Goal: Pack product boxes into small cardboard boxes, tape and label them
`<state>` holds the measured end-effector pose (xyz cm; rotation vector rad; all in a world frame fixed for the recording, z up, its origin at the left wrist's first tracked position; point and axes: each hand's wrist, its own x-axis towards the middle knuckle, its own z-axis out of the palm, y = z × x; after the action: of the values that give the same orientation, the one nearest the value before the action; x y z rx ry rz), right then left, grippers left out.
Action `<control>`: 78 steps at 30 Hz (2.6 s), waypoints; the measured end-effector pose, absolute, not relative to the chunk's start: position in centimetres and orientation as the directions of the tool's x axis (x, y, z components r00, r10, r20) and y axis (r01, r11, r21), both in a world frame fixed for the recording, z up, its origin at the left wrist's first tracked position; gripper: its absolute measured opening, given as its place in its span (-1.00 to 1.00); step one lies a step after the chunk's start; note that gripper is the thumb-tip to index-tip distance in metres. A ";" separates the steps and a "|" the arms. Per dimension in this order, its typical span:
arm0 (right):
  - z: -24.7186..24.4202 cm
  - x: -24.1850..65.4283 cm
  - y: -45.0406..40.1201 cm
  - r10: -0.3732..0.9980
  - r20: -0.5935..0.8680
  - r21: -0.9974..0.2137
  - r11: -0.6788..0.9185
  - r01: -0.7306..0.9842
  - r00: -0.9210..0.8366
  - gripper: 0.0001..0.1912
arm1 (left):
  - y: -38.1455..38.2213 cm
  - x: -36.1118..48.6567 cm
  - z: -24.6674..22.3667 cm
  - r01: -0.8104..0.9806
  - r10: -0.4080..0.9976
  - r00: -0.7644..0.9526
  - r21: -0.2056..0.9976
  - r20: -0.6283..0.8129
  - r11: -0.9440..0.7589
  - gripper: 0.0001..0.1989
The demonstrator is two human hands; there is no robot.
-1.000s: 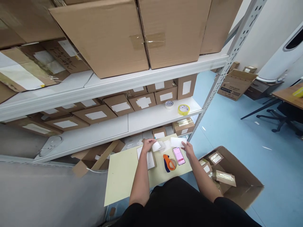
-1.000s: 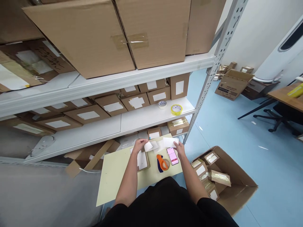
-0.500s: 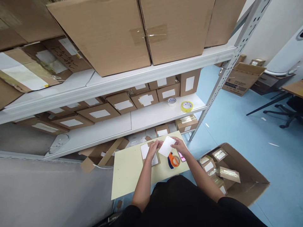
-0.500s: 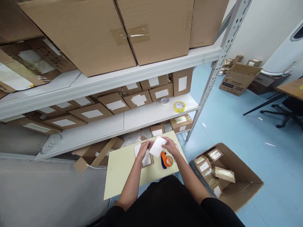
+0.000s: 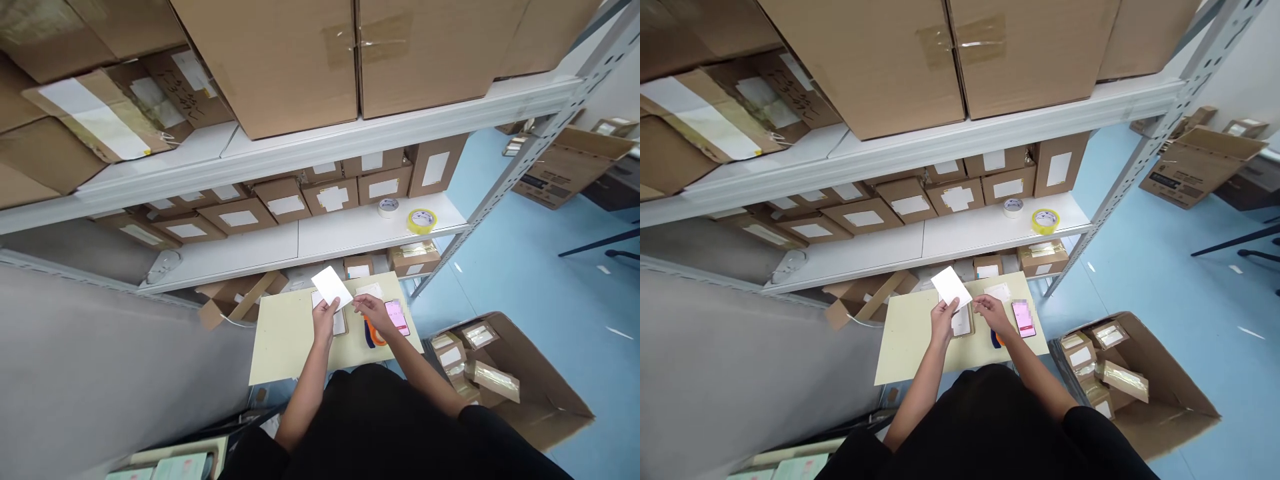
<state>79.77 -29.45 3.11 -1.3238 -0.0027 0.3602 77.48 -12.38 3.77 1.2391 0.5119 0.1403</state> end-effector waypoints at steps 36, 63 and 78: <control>5.5 78.0 -31.2 0.271 -0.079 -0.941 0.298 -0.162 0.959 -0.67 | -15.9 76.7 6.6 0.143 0.176 0.973 0.988 -0.151 0.054 -0.61; 6.1 77.7 -17.6 0.271 -0.058 -0.984 0.145 -0.100 0.961 -0.59 | -2.2 74.3 6.0 0.108 0.015 0.994 0.977 -0.112 0.186 -0.33; 5.3 75.3 -5.4 0.198 -0.088 -0.994 0.041 -0.098 0.976 -0.55 | 9.9 73.1 4.4 0.157 -0.009 0.987 0.954 -0.160 0.255 -0.46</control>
<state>75.31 -5.42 5.31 -1.5132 -0.0808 0.2275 73.15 9.93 4.40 1.3087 0.1305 -0.1130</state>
